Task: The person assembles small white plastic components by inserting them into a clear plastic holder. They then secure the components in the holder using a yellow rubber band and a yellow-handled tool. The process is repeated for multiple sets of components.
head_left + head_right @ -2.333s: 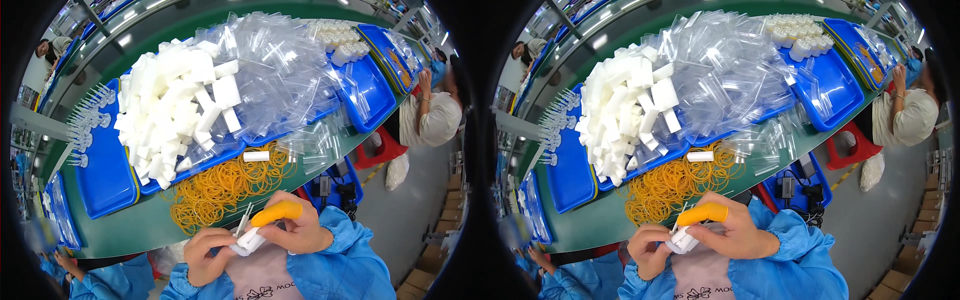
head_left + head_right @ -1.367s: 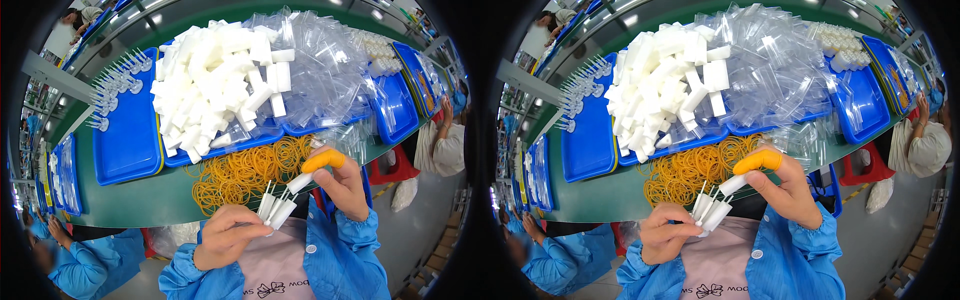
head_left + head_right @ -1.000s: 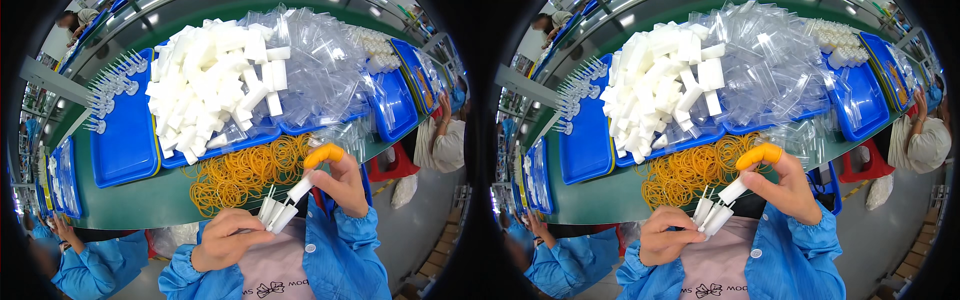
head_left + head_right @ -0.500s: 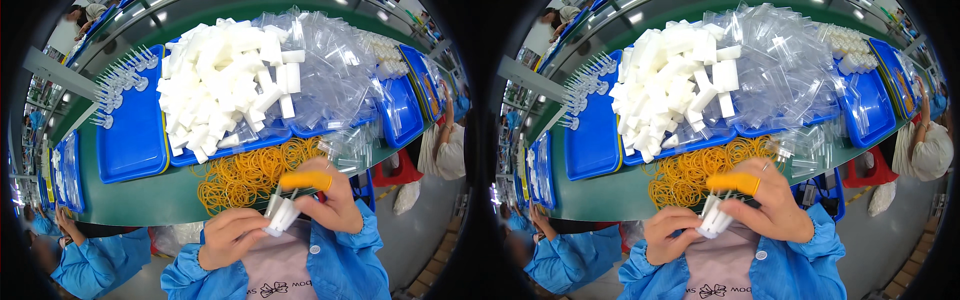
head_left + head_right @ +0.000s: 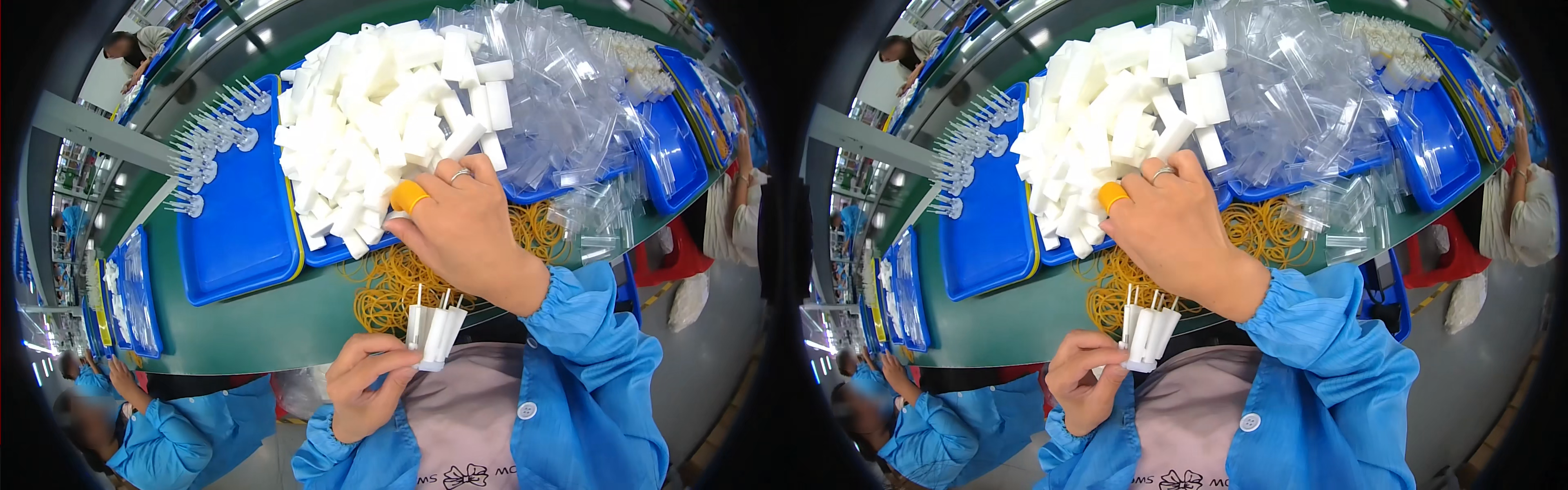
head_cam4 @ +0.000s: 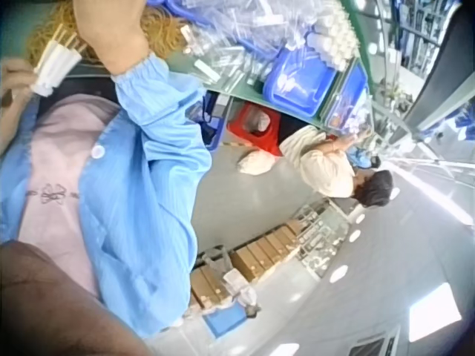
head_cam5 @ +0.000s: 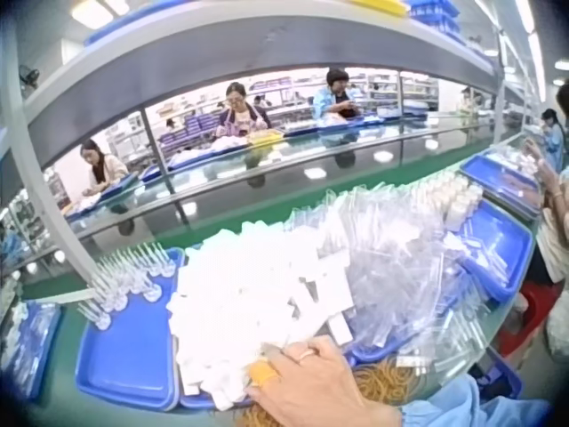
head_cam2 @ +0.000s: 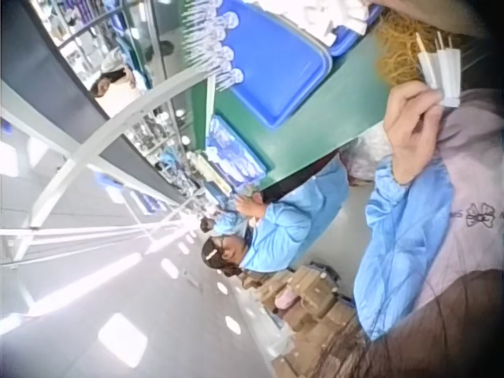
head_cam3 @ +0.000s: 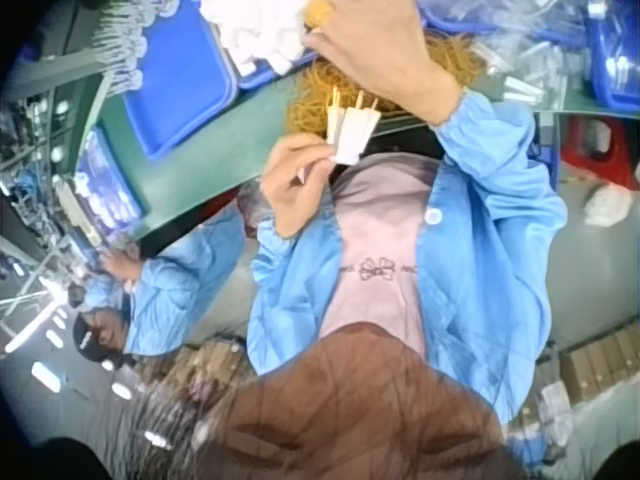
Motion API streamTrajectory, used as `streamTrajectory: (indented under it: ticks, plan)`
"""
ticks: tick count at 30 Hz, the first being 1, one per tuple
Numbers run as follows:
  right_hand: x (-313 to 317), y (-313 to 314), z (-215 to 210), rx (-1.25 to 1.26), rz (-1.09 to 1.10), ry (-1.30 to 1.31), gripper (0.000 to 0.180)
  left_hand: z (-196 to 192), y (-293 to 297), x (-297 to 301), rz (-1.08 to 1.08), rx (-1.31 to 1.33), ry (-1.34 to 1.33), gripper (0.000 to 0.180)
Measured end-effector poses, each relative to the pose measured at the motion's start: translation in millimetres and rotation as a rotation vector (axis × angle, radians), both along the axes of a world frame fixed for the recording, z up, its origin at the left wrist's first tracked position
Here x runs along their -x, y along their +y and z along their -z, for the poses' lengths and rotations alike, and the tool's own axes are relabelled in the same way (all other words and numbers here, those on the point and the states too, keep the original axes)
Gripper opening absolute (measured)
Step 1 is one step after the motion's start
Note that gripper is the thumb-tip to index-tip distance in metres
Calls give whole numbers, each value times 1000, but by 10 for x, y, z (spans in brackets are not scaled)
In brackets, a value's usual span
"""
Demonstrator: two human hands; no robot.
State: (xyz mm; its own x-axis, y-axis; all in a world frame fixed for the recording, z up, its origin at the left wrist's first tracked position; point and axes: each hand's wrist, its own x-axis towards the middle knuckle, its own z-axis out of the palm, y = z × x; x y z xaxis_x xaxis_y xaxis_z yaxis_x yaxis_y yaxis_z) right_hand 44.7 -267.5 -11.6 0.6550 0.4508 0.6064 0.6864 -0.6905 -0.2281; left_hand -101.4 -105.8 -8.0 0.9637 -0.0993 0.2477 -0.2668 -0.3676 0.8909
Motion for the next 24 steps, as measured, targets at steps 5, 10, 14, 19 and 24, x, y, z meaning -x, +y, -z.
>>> streamTrajectory:
  ticks: [5,10,14,19,24]
  plan:
    - [186,-263,-331,-376,-46,540,19,-19,82,23,-30,25,-43,25]
    - [299,-553,-326,-743,-194,904,16,3,90,26,39,-25,-196,34]
    - [346,-619,-338,-725,-232,1034,15,8,45,22,99,-77,-243,37]
    - [341,-689,-388,-756,-284,1251,13,-14,15,19,139,-105,-311,40]
    - [330,-738,-369,-847,-324,1353,13,-79,24,-37,199,-153,-363,38]
